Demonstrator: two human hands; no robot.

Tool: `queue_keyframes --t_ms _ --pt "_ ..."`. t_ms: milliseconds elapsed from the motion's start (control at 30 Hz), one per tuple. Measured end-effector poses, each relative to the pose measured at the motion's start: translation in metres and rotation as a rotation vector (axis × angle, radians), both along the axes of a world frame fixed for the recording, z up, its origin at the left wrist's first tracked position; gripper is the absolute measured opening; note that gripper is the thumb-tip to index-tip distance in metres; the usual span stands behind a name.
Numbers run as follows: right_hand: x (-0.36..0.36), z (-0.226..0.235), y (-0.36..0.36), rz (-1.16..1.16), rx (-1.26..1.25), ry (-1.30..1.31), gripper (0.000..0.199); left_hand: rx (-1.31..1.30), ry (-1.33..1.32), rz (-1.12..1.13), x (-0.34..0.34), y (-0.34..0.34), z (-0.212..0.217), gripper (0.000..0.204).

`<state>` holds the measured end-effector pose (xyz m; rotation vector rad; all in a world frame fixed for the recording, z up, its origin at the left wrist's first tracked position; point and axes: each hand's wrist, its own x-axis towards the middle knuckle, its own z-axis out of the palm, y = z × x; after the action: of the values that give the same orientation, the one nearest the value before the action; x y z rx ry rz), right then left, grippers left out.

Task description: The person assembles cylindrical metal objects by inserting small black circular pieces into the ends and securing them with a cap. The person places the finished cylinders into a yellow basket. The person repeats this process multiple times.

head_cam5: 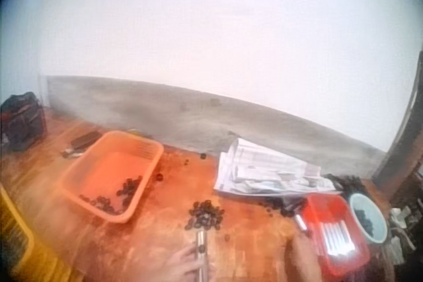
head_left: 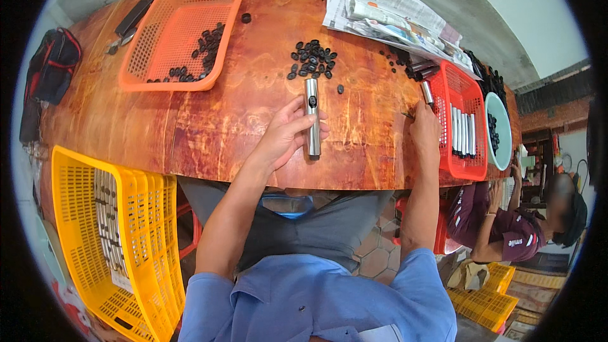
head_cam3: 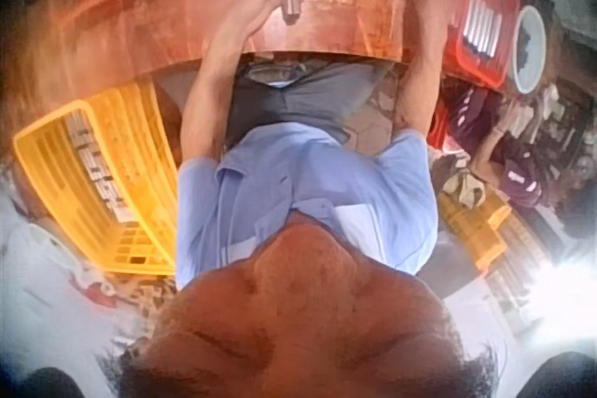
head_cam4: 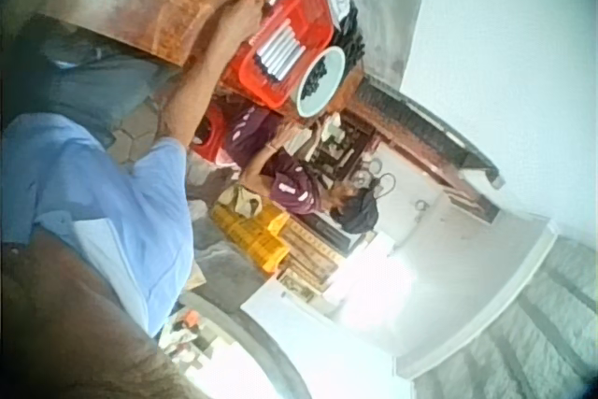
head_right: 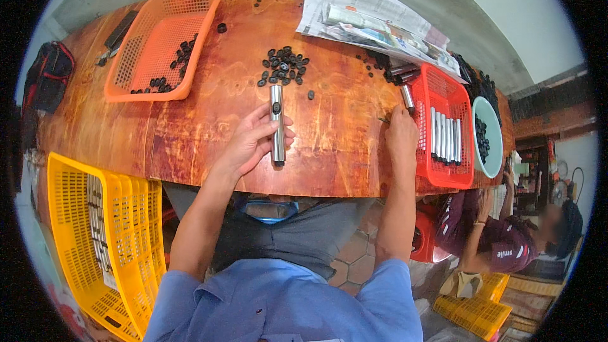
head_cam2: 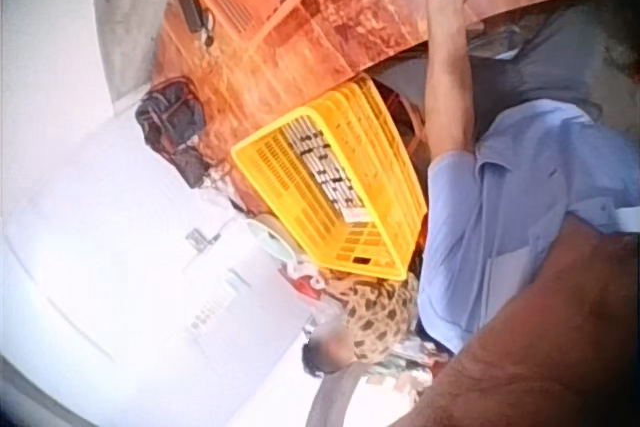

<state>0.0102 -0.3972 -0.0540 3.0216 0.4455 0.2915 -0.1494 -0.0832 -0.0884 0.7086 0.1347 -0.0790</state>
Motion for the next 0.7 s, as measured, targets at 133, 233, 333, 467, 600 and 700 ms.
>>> queue_keyframes --t_ms 133,233,333,467,600,700 --pt "-0.001 -0.002 0.01 0.101 0.071 -0.028 0.022 0.016 -0.011 -0.004 -0.002 0.002 0.001 0.051" --pt "-0.01 0.002 0.026 0.24 0.346 -0.021 0.023 0.016 -0.017 -0.012 -0.002 0.002 -0.001 0.051" --pt "-0.035 0.02 0.061 0.227 1.084 0.321 0.02 0.017 -0.003 -0.019 -0.002 0.003 -0.002 0.051" --pt "-0.067 0.033 0.105 0.297 1.72 0.686 0.014 0.028 -0.003 -0.02 -0.002 0.004 -0.001 0.052" --pt "-0.075 0.034 0.131 0.278 1.847 0.699 0.014 0.037 -0.009 -0.024 0.0 0.002 0.001 0.052" --pt "-0.055 0.022 0.109 0.249 1.638 0.517 0.014 0.039 0.017 -0.031 0.001 0.001 0.002 0.052"
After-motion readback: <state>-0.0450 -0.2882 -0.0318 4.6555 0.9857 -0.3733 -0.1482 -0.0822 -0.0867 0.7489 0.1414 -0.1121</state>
